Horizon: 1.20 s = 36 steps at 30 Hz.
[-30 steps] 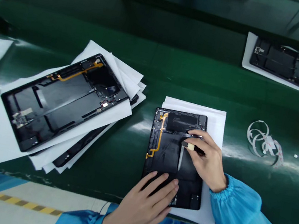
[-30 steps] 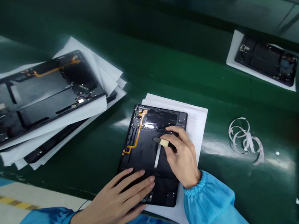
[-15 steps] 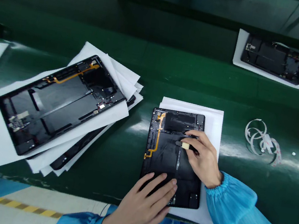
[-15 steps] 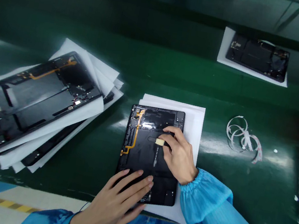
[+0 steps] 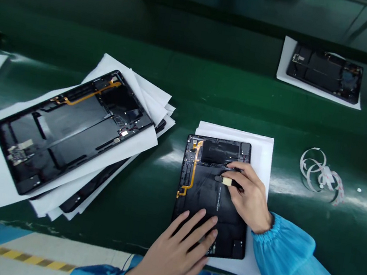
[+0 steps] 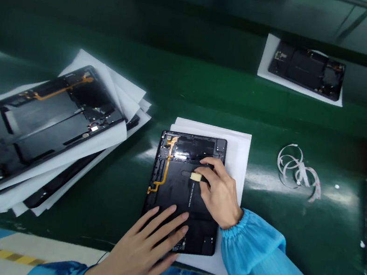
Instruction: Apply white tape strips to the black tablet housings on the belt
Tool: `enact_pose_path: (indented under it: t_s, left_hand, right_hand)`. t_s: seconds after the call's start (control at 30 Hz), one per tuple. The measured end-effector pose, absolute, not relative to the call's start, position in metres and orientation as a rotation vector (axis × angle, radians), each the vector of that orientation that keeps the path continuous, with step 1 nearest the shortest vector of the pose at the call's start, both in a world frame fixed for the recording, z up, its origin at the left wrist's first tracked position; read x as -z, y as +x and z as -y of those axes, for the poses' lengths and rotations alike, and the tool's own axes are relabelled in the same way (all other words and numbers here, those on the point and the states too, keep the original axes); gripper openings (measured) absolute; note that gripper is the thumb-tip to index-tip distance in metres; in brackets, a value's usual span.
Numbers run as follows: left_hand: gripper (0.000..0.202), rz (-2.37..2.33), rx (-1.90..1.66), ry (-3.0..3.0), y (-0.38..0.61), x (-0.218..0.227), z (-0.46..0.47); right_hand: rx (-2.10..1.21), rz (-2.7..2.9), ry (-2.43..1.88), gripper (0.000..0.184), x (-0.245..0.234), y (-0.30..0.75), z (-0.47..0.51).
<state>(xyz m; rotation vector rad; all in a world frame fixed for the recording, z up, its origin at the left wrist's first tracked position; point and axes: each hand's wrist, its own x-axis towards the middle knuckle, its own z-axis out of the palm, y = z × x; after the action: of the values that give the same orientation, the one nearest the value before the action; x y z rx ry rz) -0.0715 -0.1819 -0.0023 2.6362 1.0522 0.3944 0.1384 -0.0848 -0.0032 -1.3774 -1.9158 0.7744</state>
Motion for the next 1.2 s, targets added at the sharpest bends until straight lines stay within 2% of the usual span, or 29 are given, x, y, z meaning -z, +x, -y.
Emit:
enact_pose_path:
  t_s: [0.3, 0.5, 0.57, 0.87, 1.03, 1.1, 1.2]
  left_hand:
    - [0.048, -1.07, -0.268, 2.615, -0.065, -0.014, 0.14]
    - [0.069, -1.012, -0.283, 2.688, -0.064, -0.004, 0.143]
    - [0.067, -0.983, -0.306, 2.694, -0.064, -0.002, 0.148]
    - [0.034, -0.866, -0.526, 2.668, -0.067, -0.007, 0.146]
    - [0.041, -1.14, -0.505, 2.625, -0.069, -0.012, 0.141]
    - [0.049, -1.184, -0.449, 2.641, -0.068, -0.012, 0.138]
    - [0.059, -1.254, -0.403, 2.627, -0.065, -0.01, 0.129]
  right_hand:
    - [-0.784, 1.915, -1.383, 0.032, 0.004, 0.138, 0.086]
    - [-0.813, 1.909, -1.389, 0.035, 0.003, 0.137, 0.086]
    - [-0.805, 1.912, -1.394, 0.036, 0.003, 0.137, 0.086]
    - [-0.809, 1.908, -1.393, 0.038, 0.002, 0.136, 0.086]
    - [-0.845, 1.765, -1.414, 0.058, 0.001, 0.137, 0.086]
    - [-0.841, 1.615, -1.436, 0.052, -0.001, 0.138, 0.085]
    - [-0.783, 1.429, -1.446, 0.022, -0.003, 0.138, 0.083]
